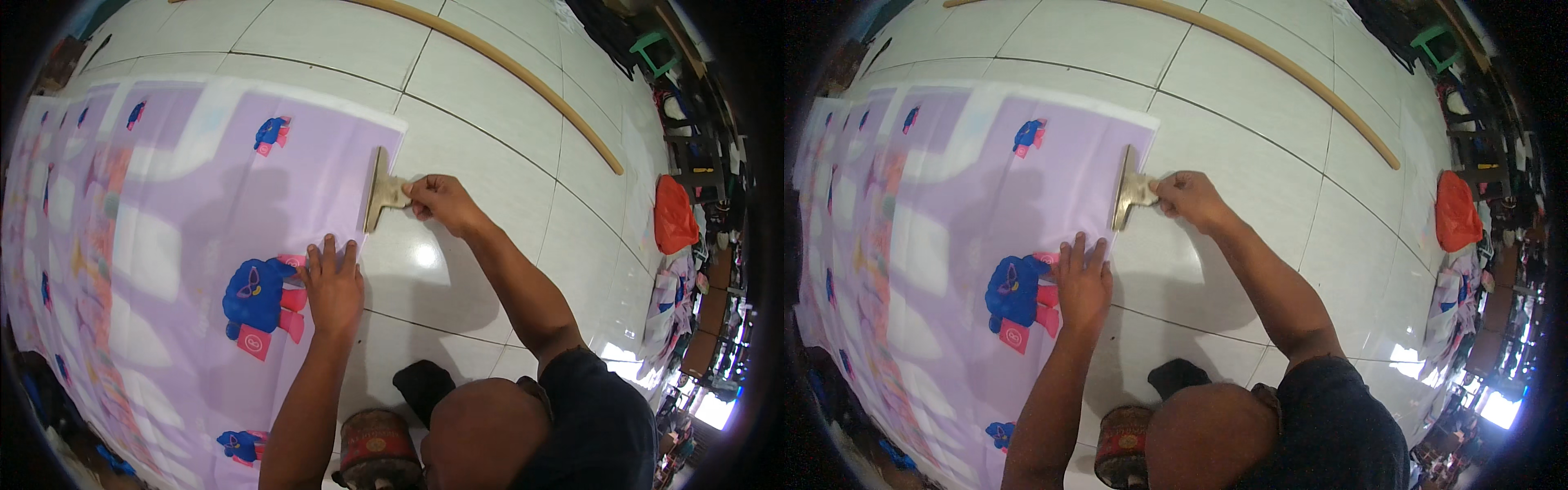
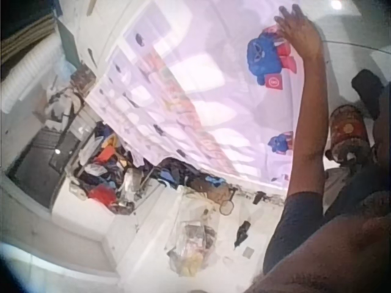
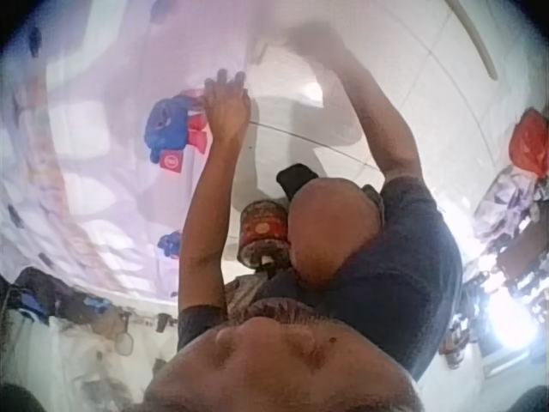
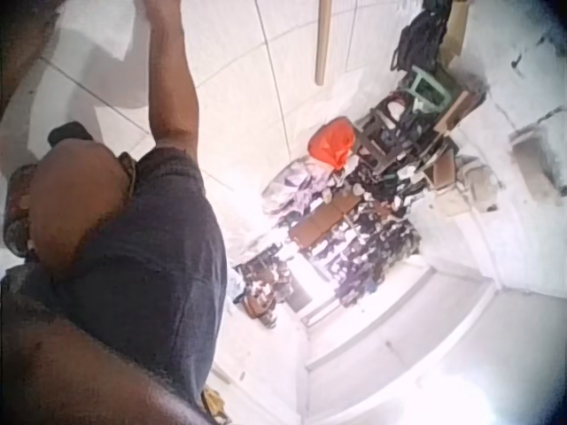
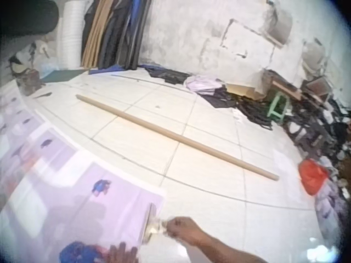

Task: The person cuts a large sheet of printed textile with shears, then smooths it out and presses the edges with a tool and a wooden pole.

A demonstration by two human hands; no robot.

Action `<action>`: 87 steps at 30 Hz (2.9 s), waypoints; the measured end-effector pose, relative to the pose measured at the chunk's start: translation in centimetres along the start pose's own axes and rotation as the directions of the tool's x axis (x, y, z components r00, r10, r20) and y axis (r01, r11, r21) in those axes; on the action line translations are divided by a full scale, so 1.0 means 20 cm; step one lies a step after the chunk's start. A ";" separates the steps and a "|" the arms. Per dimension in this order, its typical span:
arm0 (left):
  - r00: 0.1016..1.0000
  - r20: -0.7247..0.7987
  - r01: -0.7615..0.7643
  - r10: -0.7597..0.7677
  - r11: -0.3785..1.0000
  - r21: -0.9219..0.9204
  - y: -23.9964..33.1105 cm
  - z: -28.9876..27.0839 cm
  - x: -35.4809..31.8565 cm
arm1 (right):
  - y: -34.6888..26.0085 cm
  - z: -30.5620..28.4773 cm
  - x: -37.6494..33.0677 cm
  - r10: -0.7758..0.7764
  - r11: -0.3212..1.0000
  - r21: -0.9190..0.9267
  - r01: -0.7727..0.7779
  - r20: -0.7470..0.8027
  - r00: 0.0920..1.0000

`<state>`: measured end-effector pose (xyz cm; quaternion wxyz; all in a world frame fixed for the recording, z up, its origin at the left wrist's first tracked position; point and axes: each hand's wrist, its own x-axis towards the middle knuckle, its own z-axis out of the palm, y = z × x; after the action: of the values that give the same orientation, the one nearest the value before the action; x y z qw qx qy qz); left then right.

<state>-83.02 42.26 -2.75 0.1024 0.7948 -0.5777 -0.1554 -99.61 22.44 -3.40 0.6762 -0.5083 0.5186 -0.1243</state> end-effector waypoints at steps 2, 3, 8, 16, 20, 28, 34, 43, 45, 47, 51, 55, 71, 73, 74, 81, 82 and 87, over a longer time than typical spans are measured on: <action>1.000 -0.021 0.000 0.000 1.000 0.006 -0.02 0.01 -0.01 | -0.02 0.03 0.03 0.007 0.998 0.065 -0.005 -0.036 0.999; 1.000 -0.017 0.009 -0.009 1.000 0.009 -0.02 0.01 -0.01 | -0.02 0.04 0.03 0.012 0.995 0.097 -0.007 -0.054 0.998; 0.999 0.031 0.021 -0.021 1.000 -0.010 0.00 0.00 0.00 | -0.01 0.04 0.04 0.037 0.996 0.089 -0.026 -0.118 0.992; 1.000 -0.020 0.001 -0.003 0.995 -0.096 0.01 -0.07 -0.02 | -0.08 0.06 0.04 0.076 0.995 -0.060 -0.082 -0.101 0.992; 0.976 -0.155 -0.176 0.151 0.971 -0.163 -0.22 -0.28 -0.13 | -0.04 0.04 0.05 -0.140 0.891 -0.453 -0.008 -0.293 0.946; 0.910 -0.062 0.414 -0.409 0.904 0.111 -1.17 -0.88 -1.54 | -0.15 0.30 -0.32 -0.573 0.442 -0.748 0.495 0.190 0.798; 0.702 0.024 0.712 -0.712 0.701 -0.038 -1.19 -0.61 -2.70 | -0.32 0.77 -0.61 -0.268 0.093 -0.496 0.863 0.823 0.502; 0.528 -0.224 0.824 -0.819 0.558 -0.097 -1.25 -0.28 -2.99 | -0.55 1.60 -0.88 0.205 -0.370 -0.343 0.863 0.876 0.436; 0.544 -0.228 0.825 -0.807 0.564 -0.029 -1.30 -0.24 -2.95 | -0.29 1.74 -0.75 0.052 -0.346 -0.363 0.865 0.913 0.404; 0.561 -0.174 0.823 -0.809 0.567 0.018 -1.32 -0.24 -2.87 | -0.06 1.88 -0.73 -0.028 -0.218 -0.433 0.875 0.899 0.438; 0.485 -0.103 0.874 -0.868 0.484 0.035 -1.37 -0.21 -2.84 | 0.28 2.09 -0.83 -0.151 -0.278 -0.576 0.768 0.816 0.558; 0.422 -0.120 0.906 -0.899 0.422 0.028 -1.41 -0.13 -2.87 | 0.37 2.17 -0.75 -0.236 -0.336 -0.612 0.716 0.791 0.565; 0.658 -0.433 0.660 -0.616 0.749 -0.062 -1.28 0.02 -2.85 | 0.39 2.02 -0.73 -0.365 -0.287 -0.440 0.851 0.871 0.328; 0.735 -0.354 0.594 -0.578 0.801 -0.076 -1.17 0.03 -2.78 | 0.39 1.93 -0.79 -0.330 -0.271 -0.396 0.877 0.894 0.302; 0.766 -0.314 0.566 -0.560 0.820 -0.083 -1.12 0.02 -2.73 | 0.39 1.88 -0.80 -0.310 -0.270 -0.385 0.883 0.903 0.298; 0.769 -0.222 0.601 -0.600 0.796 -0.072 -1.10 0.02 -2.66 | 0.44 1.67 -0.85 -0.141 -0.323 -0.328 0.888 0.944 0.298; 0.762 -0.209 0.608 -0.613 0.788 -0.093 -1.09 0.02 -2.66 | 0.45 1.67 -0.85 -0.146 -0.317 -0.319 0.893 0.947 0.286; 0.770 -0.270 0.578 -0.577 0.811 -0.085 -1.11 0.08 -2.68 | 0.43 1.67 -0.85 -0.103 -0.312 -0.321 0.894 0.947 0.304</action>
<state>-79.20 100.19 -4.93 0.1300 0.9476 -0.2850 -0.0631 -82.38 56.83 -2.44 0.1116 -0.9816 -0.1283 0.0872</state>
